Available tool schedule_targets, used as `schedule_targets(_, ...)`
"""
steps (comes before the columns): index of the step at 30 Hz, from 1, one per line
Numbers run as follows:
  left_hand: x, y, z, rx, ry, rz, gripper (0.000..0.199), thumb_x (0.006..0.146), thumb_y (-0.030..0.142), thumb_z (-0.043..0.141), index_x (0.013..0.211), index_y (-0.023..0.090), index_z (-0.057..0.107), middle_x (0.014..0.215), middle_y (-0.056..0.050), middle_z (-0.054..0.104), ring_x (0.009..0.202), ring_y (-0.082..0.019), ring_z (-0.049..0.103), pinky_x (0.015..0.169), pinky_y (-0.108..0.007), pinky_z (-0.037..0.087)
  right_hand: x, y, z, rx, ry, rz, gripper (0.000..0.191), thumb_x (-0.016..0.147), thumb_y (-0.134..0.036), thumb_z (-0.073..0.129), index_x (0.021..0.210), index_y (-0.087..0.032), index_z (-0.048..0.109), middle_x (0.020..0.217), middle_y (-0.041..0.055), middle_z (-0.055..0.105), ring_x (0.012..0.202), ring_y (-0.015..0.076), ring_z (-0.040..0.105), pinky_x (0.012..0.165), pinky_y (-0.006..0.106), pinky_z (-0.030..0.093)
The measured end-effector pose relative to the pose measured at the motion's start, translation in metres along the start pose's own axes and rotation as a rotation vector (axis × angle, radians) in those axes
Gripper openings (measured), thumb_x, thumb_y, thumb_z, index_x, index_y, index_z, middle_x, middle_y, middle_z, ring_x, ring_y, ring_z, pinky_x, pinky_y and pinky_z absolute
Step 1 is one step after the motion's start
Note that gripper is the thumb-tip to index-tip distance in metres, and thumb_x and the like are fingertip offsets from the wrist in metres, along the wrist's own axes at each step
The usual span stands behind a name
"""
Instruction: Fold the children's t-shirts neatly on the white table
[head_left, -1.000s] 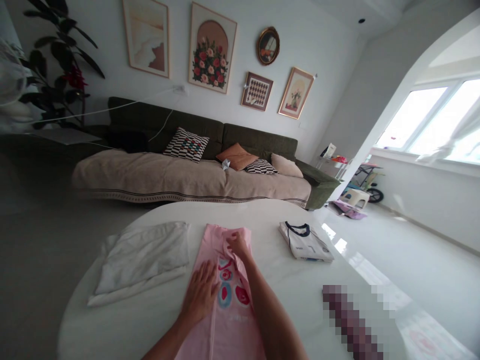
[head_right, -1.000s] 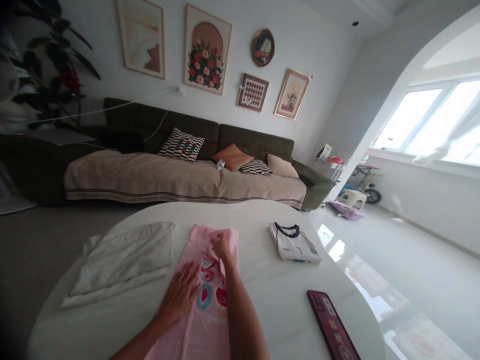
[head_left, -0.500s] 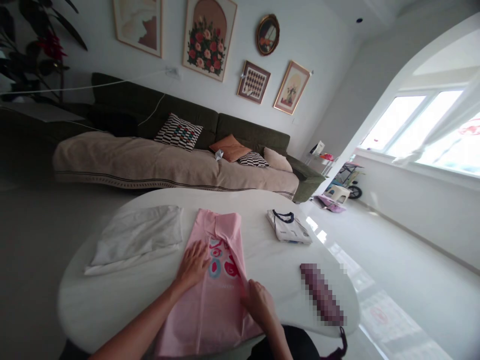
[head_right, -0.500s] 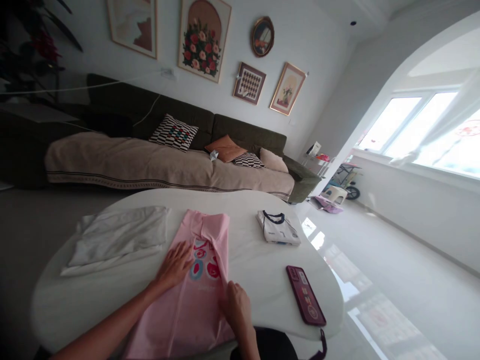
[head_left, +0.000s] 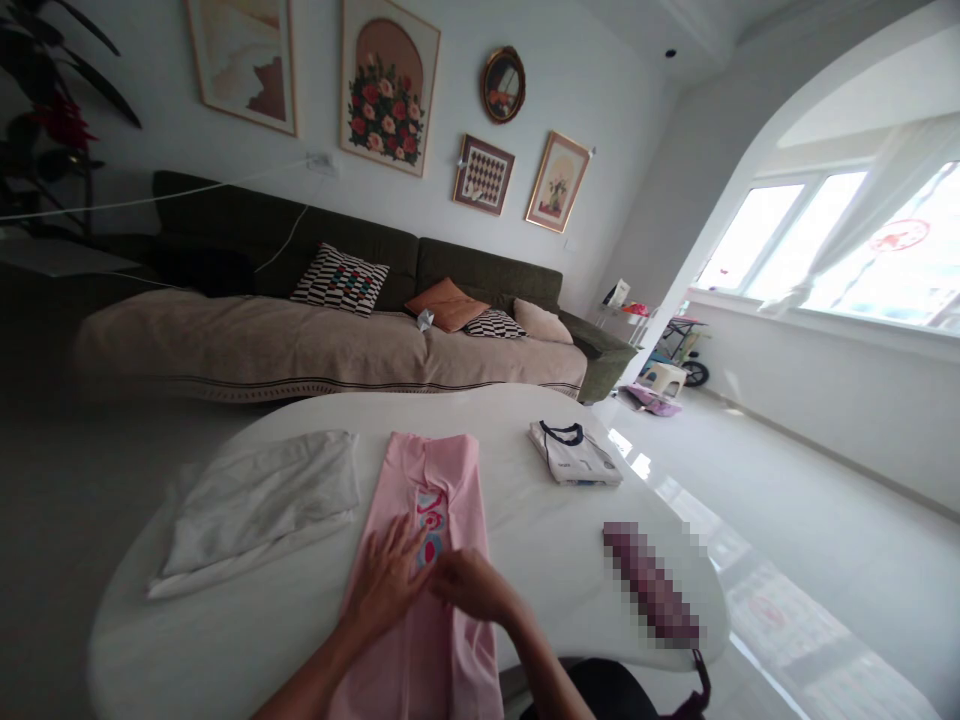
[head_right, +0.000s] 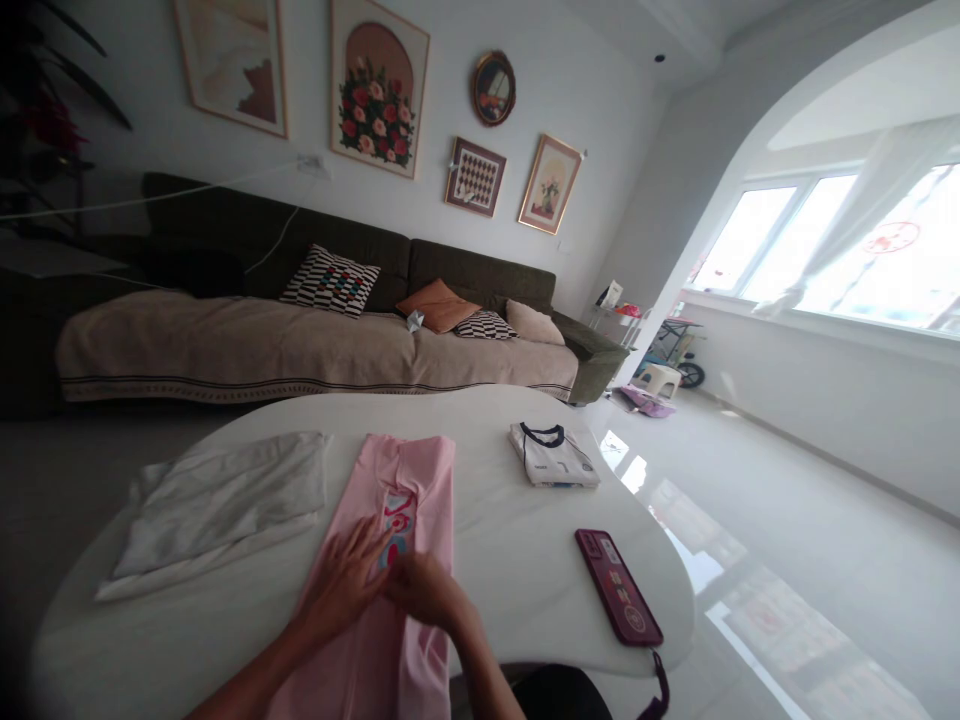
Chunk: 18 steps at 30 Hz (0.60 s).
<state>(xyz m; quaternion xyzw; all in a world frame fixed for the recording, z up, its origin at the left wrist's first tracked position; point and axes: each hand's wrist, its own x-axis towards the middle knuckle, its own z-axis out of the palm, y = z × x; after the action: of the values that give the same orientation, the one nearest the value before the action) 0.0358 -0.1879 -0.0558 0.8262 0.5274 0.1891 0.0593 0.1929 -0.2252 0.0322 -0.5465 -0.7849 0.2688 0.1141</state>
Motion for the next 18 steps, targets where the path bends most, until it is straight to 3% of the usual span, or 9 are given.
schedule_targets(4, 0.002, 0.002, 0.000, 0.016, 0.005, 0.008, 0.050, 0.086, 0.047, 0.035, 0.134, 0.031, 0.034, 0.144, -0.005, 0.031, 0.133, -0.029, 0.021, 0.103, -0.055, 0.019, 0.081, 0.016, -0.022, -0.078, 0.308, 0.156, 0.026, 0.082, -0.018, 0.041, 0.098, -0.012, 0.060, 0.099, 0.0117, 0.066, 0.095, 0.0181, 0.059, 0.081, 0.026, 0.042)
schedule_targets(8, 0.003, 0.000, 0.001, 0.021, -0.023, 0.013, 0.050, 0.087, 0.044, 0.036, 0.135, 0.033, 0.031, 0.146, -0.004, 0.027, 0.133, -0.028, 0.021, 0.103, -0.055, 0.021, 0.144, 0.019, -0.005, -0.106, 0.484, 0.286, 0.054, 0.080, -0.031, 0.048, 0.125, -0.001, 0.043, 0.134, 0.0230, 0.039, 0.128, 0.0283, 0.031, 0.101, 0.037, 0.028)
schedule_targets(10, 0.003, -0.002, 0.003, 0.032, -0.034, 0.014, 0.051, 0.087, 0.043, 0.036, 0.136, 0.033, 0.029, 0.146, -0.003, 0.027, 0.133, -0.028, 0.021, 0.103, -0.055, 0.020, 0.160, 0.020, 0.009, -0.103, 0.544, 0.359, 0.060, 0.079, -0.032, 0.049, 0.126, 0.003, 0.040, 0.136, 0.0272, 0.035, 0.130, 0.0327, 0.027, 0.103, 0.043, 0.023)
schedule_targets(13, 0.004, -0.004, 0.006, 0.044, -0.046, 0.005, 0.052, 0.087, 0.041, 0.035, 0.138, 0.032, 0.024, 0.146, -0.003, 0.026, 0.134, -0.028, 0.020, 0.104, -0.056, 0.019, 0.171, 0.027, 0.024, -0.085, 0.623, 0.422, 0.050, 0.078, -0.024, 0.046, 0.120, 0.003, 0.047, 0.128, 0.0282, 0.043, 0.124, 0.0338, 0.035, 0.102, 0.045, 0.023)
schedule_targets(18, 0.003, -0.002, 0.003, 0.022, -0.098, -0.020, 0.052, 0.088, 0.043, 0.033, 0.138, 0.032, 0.023, 0.147, -0.004, 0.023, 0.135, -0.028, 0.016, 0.105, -0.056, 0.016, 0.175, 0.045, 0.021, 0.000, 0.726, 0.396, 0.041, 0.083, -0.016, 0.029, 0.111, 0.000, 0.054, 0.111, 0.0240, 0.058, 0.112, 0.0280, 0.050, 0.095, 0.040, 0.033)
